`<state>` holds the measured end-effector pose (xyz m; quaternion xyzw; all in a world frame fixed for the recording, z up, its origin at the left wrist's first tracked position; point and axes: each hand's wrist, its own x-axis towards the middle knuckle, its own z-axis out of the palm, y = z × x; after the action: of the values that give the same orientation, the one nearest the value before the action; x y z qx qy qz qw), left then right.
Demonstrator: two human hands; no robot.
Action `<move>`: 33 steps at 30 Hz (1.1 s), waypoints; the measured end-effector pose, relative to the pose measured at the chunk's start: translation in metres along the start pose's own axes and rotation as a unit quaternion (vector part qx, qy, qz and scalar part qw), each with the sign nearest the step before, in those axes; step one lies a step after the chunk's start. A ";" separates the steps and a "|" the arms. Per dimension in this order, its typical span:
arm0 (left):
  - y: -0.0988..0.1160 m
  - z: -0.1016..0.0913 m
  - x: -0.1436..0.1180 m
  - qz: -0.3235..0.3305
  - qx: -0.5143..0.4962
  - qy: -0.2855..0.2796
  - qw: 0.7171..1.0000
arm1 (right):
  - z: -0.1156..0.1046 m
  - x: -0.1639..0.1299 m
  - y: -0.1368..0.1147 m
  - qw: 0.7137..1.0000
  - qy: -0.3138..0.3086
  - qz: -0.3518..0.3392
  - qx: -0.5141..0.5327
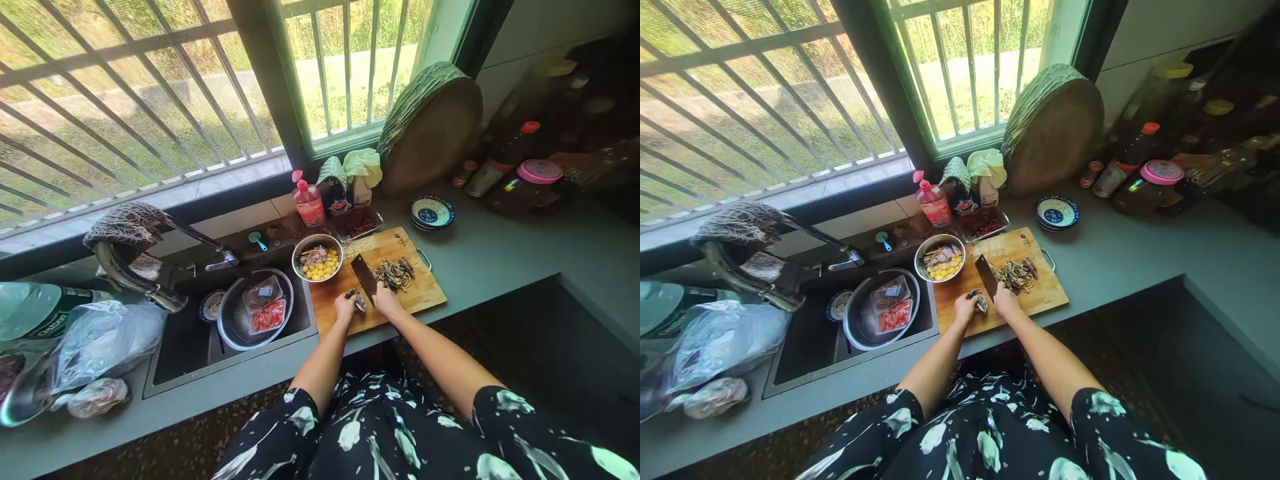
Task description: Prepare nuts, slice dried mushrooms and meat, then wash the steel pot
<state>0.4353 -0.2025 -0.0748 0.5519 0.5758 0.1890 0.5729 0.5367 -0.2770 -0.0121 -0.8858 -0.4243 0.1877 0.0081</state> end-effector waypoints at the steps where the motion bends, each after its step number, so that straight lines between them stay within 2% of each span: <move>1: -0.001 -0.001 0.002 -0.001 -0.013 -0.008 1.000 | 0.000 0.000 0.002 1.000 -0.001 -0.001 0.001; 9: 0.004 -0.008 0.016 0.003 -0.063 -0.021 0.998 | -0.006 -0.001 0.021 0.998 0.021 0.056 -0.012; 15: 0.016 0.006 0.017 0.024 -0.020 -0.109 0.994 | -0.013 -0.008 0.015 0.998 0.026 0.056 -0.005; 17: 0.020 0.008 0.016 0.031 0.018 -0.090 0.995 | -0.014 -0.013 0.010 0.998 0.034 0.046 -0.006; 19: 0.023 0.004 0.013 0.081 0.112 -0.044 0.989 | -0.014 -0.017 0.006 0.999 0.037 0.024 -0.013; 20: 0.023 0.000 0.011 0.120 0.173 -0.019 0.977 | -0.014 -0.018 0.005 0.999 0.037 0.013 -0.019; 22: 0.023 -0.009 0.006 0.212 0.284 0.010 0.935 | -0.013 -0.021 0.003 0.999 0.029 -0.007 -0.032; 25: 0.021 -0.017 0.002 0.335 0.354 -0.029 0.873 | -0.013 -0.021 0.000 0.998 0.019 -0.023 -0.052; 27: 0.018 -0.018 0.003 0.391 0.369 -0.067 0.841 | -0.014 -0.021 -0.003 0.997 0.012 -0.027 -0.067; 30: 0.014 -0.018 0.006 0.421 0.380 -0.090 0.819 | -0.015 -0.019 -0.008 0.996 0.001 -0.023 -0.085; 33: 0.021 -0.020 0.008 0.435 0.373 -0.086 0.815 | -0.016 -0.017 -0.011 0.996 -0.006 -0.015 -0.088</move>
<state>0.4286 -0.1804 -0.0551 0.9301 0.2506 0.1406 0.2287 0.5238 -0.2809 0.0099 -0.8756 -0.4523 0.1546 -0.0701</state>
